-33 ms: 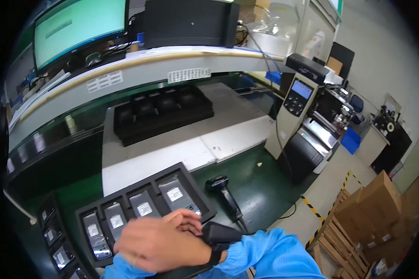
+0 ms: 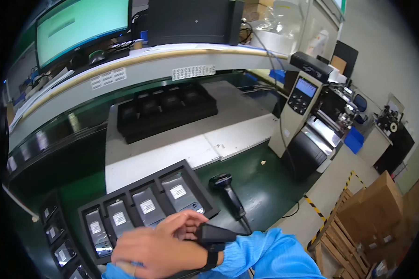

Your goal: Scanning barcodes on smartphones at a manufacturing assembly line.

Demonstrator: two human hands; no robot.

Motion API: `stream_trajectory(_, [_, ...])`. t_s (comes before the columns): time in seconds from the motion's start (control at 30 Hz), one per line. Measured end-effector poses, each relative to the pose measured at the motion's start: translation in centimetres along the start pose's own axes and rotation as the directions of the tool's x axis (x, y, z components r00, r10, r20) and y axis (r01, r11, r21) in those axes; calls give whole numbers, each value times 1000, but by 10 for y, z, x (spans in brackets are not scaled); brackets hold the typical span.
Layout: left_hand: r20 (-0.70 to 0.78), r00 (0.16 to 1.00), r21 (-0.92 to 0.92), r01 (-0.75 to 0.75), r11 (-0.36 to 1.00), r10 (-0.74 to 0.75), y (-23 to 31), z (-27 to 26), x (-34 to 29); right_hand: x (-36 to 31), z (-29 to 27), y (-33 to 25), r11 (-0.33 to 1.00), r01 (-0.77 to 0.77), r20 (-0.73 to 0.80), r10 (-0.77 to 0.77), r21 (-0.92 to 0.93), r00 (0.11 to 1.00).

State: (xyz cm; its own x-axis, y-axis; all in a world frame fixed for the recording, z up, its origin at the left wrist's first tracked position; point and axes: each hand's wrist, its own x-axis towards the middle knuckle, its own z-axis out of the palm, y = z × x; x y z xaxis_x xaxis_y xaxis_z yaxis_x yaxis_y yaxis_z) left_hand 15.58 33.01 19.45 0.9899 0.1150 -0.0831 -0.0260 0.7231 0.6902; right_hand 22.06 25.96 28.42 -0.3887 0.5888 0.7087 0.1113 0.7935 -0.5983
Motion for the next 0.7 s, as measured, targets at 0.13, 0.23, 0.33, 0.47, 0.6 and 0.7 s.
stream_trajectory(0.13, [241,970,502,-93,860,-36,27,13,-13,0,32,-17,920,-269,381,149,285,912])
stream_trajectory(0.23, [160,982,659,-34,751,-96,41,30,-27,-13,50,-18,852,-434,576,205,293,791])
stream_trajectory(0.33, [61,990,790,29,612,-126,29,35,-28,-22,51,-10,896,-413,614,234,165,753])
stream_trajectory(0.47, [-102,989,644,146,751,-104,25,36,-28,-28,48,-8,938,-326,540,213,121,814])
stream_trajectory(0.6, [-99,962,609,-143,780,253,22,35,-30,-53,57,6,987,-134,527,158,-83,835])
stream_trajectory(0.7, [-170,808,923,-70,378,564,35,19,-21,-68,40,18,917,56,450,140,-394,882])
